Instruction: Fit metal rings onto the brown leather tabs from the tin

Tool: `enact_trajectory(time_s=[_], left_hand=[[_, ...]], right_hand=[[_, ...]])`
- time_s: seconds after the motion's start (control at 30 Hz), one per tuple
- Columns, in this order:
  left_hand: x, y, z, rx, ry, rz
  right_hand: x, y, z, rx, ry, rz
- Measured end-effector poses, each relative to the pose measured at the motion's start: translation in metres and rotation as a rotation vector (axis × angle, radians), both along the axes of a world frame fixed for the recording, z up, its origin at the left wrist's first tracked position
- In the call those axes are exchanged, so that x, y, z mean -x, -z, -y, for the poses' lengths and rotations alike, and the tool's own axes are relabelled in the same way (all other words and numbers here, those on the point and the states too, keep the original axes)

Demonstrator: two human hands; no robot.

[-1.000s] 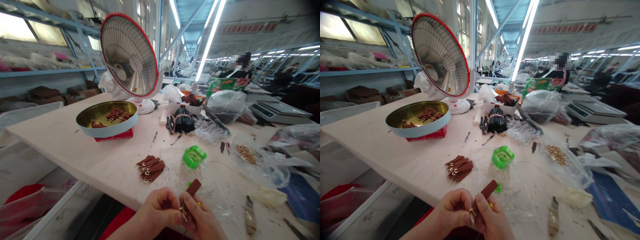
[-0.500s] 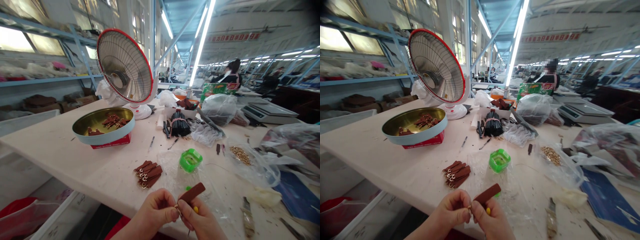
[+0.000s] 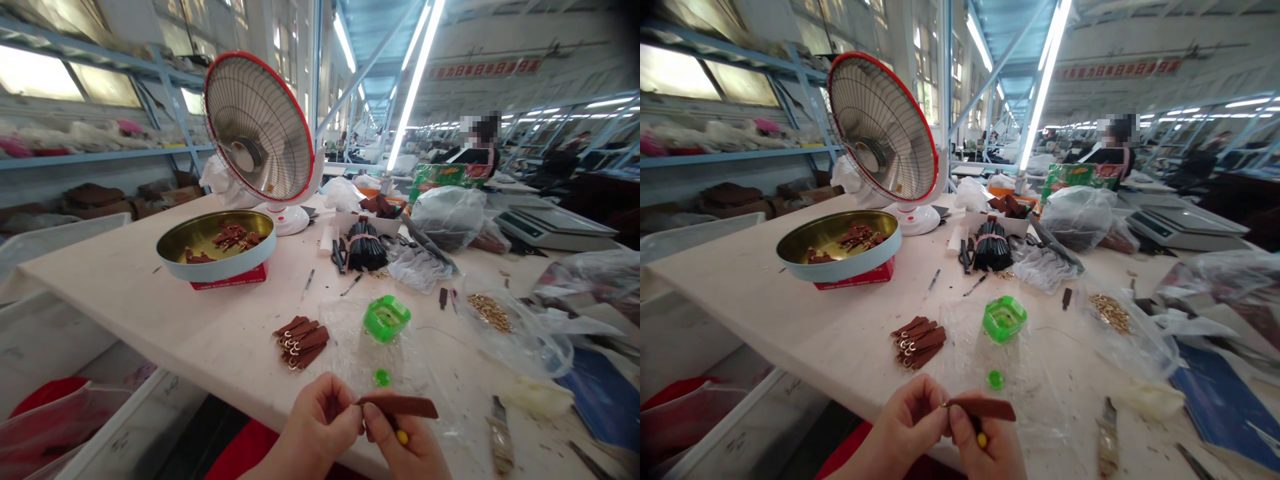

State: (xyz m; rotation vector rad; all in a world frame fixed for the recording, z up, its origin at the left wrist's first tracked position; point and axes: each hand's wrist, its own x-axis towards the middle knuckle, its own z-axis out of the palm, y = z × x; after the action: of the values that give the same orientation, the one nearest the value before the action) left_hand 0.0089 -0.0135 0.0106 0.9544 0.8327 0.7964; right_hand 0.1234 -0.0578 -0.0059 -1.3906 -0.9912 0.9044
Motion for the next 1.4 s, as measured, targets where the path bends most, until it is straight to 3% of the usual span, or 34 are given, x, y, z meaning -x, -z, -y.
enact_trajectory(time_s=[0.13,0.23,0.37,0.5,0.63,0.8,0.93,1.1,1.3,1.4], left_hand=[[0.005,0.004,-0.001,0.034,0.058,-0.076],[0.011,0.008,-0.002,0.034,0.100,-0.120],[0.013,0.012,0.000,-0.046,0.058,-0.268],[0.013,0.021,-0.002,-0.088,0.090,-0.336],[0.015,0.023,-0.006,-0.122,0.153,-0.256],[0.012,0.016,-0.007,-0.246,0.118,-0.458],[0.008,0.017,-0.010,-0.157,0.062,-0.422],[0.006,0.019,-0.018,0.026,0.034,-0.303],[0.002,0.024,-0.029,0.091,0.002,-0.245],[-0.001,0.027,-0.036,0.124,-0.032,-0.221]], right_hand=[[0.000,0.004,0.000,0.023,0.047,0.097],[-0.002,0.008,0.000,-0.048,0.016,0.239],[-0.003,0.014,-0.001,-0.139,-0.077,0.309],[-0.004,0.023,-0.001,-0.104,-0.067,0.347],[-0.005,0.031,-0.004,-0.026,-0.036,0.316],[-0.005,0.036,-0.010,0.054,-0.078,0.211],[-0.009,0.031,-0.011,0.084,-0.074,0.138],[-0.041,0.023,-0.009,0.023,0.049,0.120],[-0.074,0.036,-0.018,0.064,0.366,0.116],[-0.076,0.045,-0.028,0.047,0.415,0.157]])
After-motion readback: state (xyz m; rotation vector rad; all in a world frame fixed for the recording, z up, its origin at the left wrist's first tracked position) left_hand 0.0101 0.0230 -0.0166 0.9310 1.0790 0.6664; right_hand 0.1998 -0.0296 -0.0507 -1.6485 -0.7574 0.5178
